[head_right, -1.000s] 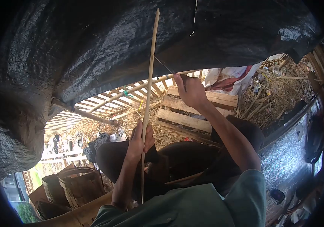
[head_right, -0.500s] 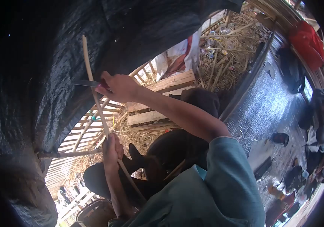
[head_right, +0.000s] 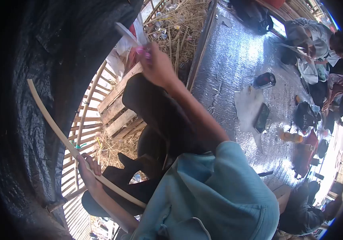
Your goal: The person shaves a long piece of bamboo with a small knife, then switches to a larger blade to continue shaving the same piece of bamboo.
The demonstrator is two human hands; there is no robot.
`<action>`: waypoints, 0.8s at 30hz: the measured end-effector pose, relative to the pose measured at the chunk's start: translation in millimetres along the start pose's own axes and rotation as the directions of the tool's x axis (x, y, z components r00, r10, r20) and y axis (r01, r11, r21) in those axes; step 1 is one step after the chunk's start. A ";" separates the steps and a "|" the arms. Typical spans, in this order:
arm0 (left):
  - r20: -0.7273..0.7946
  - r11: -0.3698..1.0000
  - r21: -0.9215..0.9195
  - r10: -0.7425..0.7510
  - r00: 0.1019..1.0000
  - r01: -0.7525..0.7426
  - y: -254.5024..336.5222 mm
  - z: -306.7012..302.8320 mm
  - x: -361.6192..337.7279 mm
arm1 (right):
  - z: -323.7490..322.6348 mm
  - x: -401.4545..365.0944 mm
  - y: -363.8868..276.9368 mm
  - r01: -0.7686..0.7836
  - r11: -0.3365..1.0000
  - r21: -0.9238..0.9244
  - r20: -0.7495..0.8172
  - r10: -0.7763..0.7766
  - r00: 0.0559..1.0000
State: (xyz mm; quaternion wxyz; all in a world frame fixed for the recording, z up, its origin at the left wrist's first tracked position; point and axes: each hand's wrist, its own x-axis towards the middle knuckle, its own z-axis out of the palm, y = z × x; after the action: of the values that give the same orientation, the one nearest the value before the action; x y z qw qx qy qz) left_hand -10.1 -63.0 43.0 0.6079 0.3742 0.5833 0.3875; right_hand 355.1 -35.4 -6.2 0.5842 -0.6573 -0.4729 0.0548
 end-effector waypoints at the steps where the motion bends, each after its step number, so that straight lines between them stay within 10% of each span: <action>1: 0.008 1.000 0.007 0.017 1.000 -0.017 0.9 -2.0 -1.7 | -32.1 -20.4 28.4 -0.203 0.963 -0.176 0.063 0.217 0.974; 5: 0.022 0.999 0.001 0.038 0.999 -0.038 1.6 -10.3 -3.5 | -145.4 -148.8 177.8 -0.599 0.722 -0.347 -0.105 0.604 0.790; 8: -0.011 0.998 0.010 0.054 0.998 -0.054 2.5 -10.4 -4.0 | -229.2 -182.4 173.6 -0.636 0.595 -0.490 -0.211 0.627 0.750; 9: 0.007 0.999 -0.010 0.045 0.999 -0.044 -0.7 -14.1 -0.8 | -258.9 -196.4 207.8 -0.399 0.621 -0.674 -0.213 0.354 0.911; 10: 0.021 0.999 0.021 0.045 0.999 -0.046 0.7 -12.8 -1.7 | -279.2 -188.1 190.5 -0.260 0.371 -0.891 -0.179 0.240 0.954; 14: 0.024 0.998 0.030 0.048 0.999 -0.048 2.6 -10.0 -2.5 | -336.5 -127.9 125.9 -0.311 0.375 -0.874 -0.417 -0.246 0.875; 17: 0.061 0.998 0.025 0.050 0.997 -0.051 1.7 -6.5 -3.0 | -342.2 -82.2 45.9 -0.234 -0.068 -0.970 -0.158 -0.556 0.816; 24: 0.190 0.996 -0.023 0.093 0.977 -0.090 5.9 -14.0 -6.6 | -430.9 -10.7 60.3 -0.128 -0.493 -0.861 -0.103 -0.077 0.992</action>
State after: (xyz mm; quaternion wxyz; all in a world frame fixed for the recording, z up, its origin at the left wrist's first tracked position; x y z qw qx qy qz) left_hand -24.4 -66.4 50.6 0.6454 0.4316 0.5016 0.3816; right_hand 652.0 -343.5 73.5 -0.2487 -0.8484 -0.2326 -0.4053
